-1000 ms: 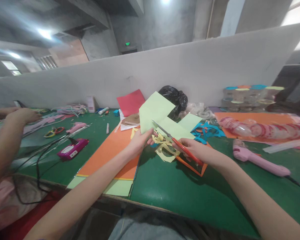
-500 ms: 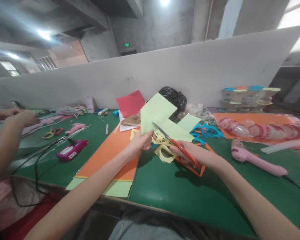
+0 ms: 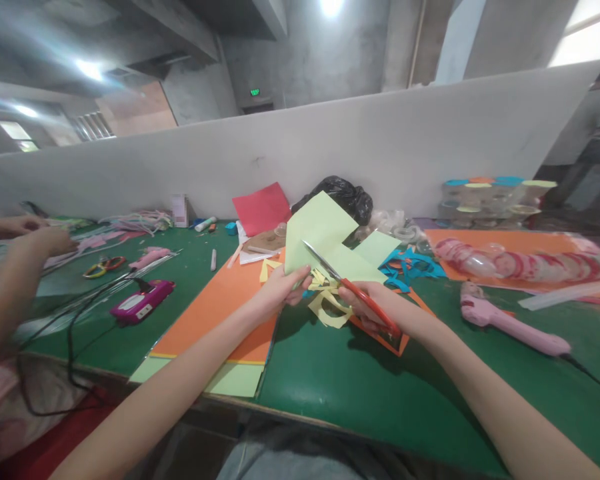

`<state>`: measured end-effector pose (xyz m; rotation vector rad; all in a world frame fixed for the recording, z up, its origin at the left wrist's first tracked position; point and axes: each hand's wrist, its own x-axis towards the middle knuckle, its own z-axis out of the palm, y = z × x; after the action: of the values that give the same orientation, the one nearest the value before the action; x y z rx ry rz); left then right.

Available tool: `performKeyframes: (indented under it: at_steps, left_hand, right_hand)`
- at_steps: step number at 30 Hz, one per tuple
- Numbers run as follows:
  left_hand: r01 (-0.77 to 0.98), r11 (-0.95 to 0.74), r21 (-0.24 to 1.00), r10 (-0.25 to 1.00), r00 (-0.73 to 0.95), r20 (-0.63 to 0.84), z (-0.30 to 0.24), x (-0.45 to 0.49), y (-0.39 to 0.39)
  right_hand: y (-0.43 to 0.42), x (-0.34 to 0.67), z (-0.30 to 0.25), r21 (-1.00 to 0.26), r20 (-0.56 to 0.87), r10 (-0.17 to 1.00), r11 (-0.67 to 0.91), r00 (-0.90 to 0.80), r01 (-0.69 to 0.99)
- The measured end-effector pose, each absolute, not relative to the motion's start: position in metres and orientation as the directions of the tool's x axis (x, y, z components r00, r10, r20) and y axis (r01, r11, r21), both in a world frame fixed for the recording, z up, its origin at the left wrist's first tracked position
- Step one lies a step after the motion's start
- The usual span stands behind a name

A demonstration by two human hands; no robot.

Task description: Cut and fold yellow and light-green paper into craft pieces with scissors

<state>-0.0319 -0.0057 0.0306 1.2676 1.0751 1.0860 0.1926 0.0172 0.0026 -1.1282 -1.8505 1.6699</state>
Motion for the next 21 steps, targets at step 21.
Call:
performKeyframes:
  at_steps: [21]
  left_hand:
    - [0.036,0.036,0.999,0.966,0.257,-0.044,0.034,-0.03,-0.01]
  right_hand:
    - [0.006,0.185,0.016,-0.942,-0.108,0.781,0.117,-0.616,0.313]
